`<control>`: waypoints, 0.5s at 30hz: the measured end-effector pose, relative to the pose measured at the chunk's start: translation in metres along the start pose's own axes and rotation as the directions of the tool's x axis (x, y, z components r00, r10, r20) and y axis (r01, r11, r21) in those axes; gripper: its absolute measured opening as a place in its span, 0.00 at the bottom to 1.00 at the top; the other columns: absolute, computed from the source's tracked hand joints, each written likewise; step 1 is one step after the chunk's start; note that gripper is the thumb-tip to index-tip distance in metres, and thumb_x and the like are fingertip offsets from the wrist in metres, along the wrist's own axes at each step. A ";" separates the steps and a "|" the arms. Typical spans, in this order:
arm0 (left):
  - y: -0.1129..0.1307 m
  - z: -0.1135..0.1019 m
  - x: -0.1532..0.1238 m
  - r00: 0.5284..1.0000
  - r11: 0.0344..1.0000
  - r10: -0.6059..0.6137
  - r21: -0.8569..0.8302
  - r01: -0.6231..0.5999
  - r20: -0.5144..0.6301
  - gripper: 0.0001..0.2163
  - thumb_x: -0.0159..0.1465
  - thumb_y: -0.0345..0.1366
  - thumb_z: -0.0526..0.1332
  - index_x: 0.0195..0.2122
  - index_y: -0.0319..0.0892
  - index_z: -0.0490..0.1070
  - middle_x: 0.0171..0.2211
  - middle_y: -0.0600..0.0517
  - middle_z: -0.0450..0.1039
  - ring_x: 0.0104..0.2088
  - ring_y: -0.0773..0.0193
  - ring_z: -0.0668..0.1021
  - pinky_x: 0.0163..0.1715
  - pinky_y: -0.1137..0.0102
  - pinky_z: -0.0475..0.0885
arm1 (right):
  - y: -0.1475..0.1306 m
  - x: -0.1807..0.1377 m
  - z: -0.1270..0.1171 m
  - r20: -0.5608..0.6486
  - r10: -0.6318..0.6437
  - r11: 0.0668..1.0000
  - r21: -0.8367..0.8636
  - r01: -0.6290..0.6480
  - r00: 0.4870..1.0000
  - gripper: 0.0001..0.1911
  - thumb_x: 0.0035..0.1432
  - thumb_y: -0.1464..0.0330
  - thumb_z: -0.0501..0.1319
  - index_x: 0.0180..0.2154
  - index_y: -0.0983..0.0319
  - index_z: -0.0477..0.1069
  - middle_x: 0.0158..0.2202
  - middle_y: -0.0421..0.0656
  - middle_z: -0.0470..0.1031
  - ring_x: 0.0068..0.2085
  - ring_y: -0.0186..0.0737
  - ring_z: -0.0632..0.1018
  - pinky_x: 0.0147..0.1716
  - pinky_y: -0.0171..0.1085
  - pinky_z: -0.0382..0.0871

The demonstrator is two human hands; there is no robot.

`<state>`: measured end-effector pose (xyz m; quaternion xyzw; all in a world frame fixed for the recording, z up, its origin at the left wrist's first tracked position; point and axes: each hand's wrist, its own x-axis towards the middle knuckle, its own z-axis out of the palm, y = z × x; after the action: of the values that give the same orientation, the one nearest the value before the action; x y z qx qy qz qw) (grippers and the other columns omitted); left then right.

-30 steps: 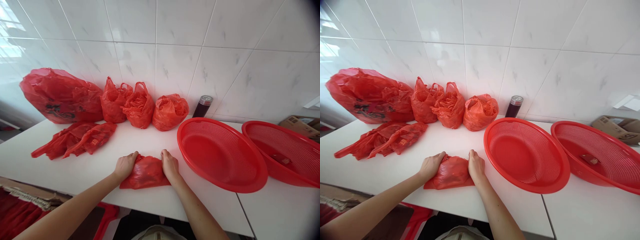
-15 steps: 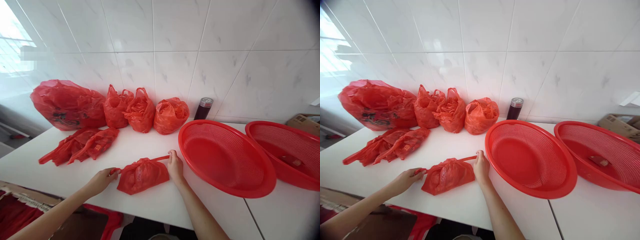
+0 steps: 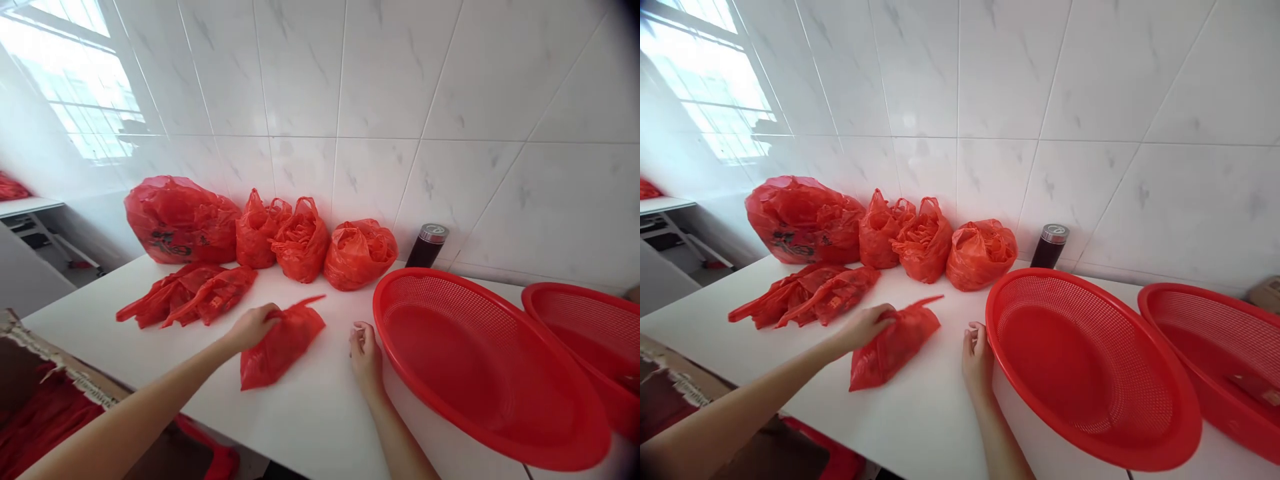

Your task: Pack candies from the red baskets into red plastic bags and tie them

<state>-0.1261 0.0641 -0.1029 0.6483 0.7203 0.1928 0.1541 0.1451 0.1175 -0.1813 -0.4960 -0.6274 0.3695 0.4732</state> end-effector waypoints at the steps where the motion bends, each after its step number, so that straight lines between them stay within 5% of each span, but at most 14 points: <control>1: -0.016 -0.011 0.007 0.998 0.999 -0.049 0.008 0.049 -0.048 0.13 0.64 0.41 0.52 0.42 0.43 0.73 0.41 0.48 0.79 0.41 0.56 0.79 0.41 0.67 0.71 | 0.000 0.000 0.000 0.007 -0.012 0.999 -0.038 0.012 1.000 0.18 0.64 0.54 0.49 0.45 0.60 0.63 0.32 0.43 0.70 0.27 0.38 0.71 0.25 0.36 0.65; 5: -0.064 -0.050 0.029 0.942 0.968 -0.218 0.065 0.242 -0.254 0.20 0.65 0.44 0.51 0.50 0.37 0.70 0.49 0.40 0.75 0.48 0.50 0.77 0.49 0.60 0.69 | 0.002 0.004 0.004 0.029 -0.025 0.993 -0.116 0.029 0.999 0.17 0.63 0.55 0.48 0.43 0.59 0.64 0.32 0.42 0.70 0.28 0.40 0.72 0.27 0.37 0.65; 9: -0.066 -0.048 0.032 0.866 0.927 -0.237 0.164 0.337 -0.440 0.27 0.66 0.46 0.46 0.61 0.33 0.60 0.60 0.30 0.62 0.58 0.37 0.67 0.53 0.45 0.61 | -0.011 -0.005 0.006 0.054 0.024 0.995 -0.099 -0.018 0.998 0.15 0.62 0.57 0.50 0.41 0.59 0.65 0.34 0.43 0.72 0.29 0.39 0.72 0.28 0.36 0.66; 12: -0.056 -0.019 0.027 0.934 0.941 -0.044 0.298 0.158 -0.356 0.22 0.63 0.45 0.50 0.55 0.44 0.69 0.62 0.40 0.61 0.63 0.42 0.62 0.60 0.46 0.54 | -0.049 -0.035 -0.020 0.252 0.071 0.997 -0.035 -0.065 0.965 0.10 0.61 0.63 0.52 0.39 0.59 0.68 0.36 0.42 0.74 0.33 0.36 0.73 0.33 0.34 0.68; 15: -0.061 0.002 0.027 0.976 0.886 0.125 0.463 -0.028 -0.179 0.15 0.61 0.42 0.53 0.43 0.52 0.77 0.62 0.49 0.64 0.64 0.43 0.60 0.62 0.42 0.44 | -0.100 -0.068 -0.080 0.620 0.050 0.998 -0.006 -0.059 0.783 0.07 0.57 0.66 0.59 0.38 0.55 0.74 0.38 0.38 0.76 0.36 0.34 0.75 0.32 0.29 0.68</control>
<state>-0.1821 0.0863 -0.1330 0.6710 0.7311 0.0888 -0.0855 0.1990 0.0273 -0.0811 -0.3620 -0.7308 0.5296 0.2335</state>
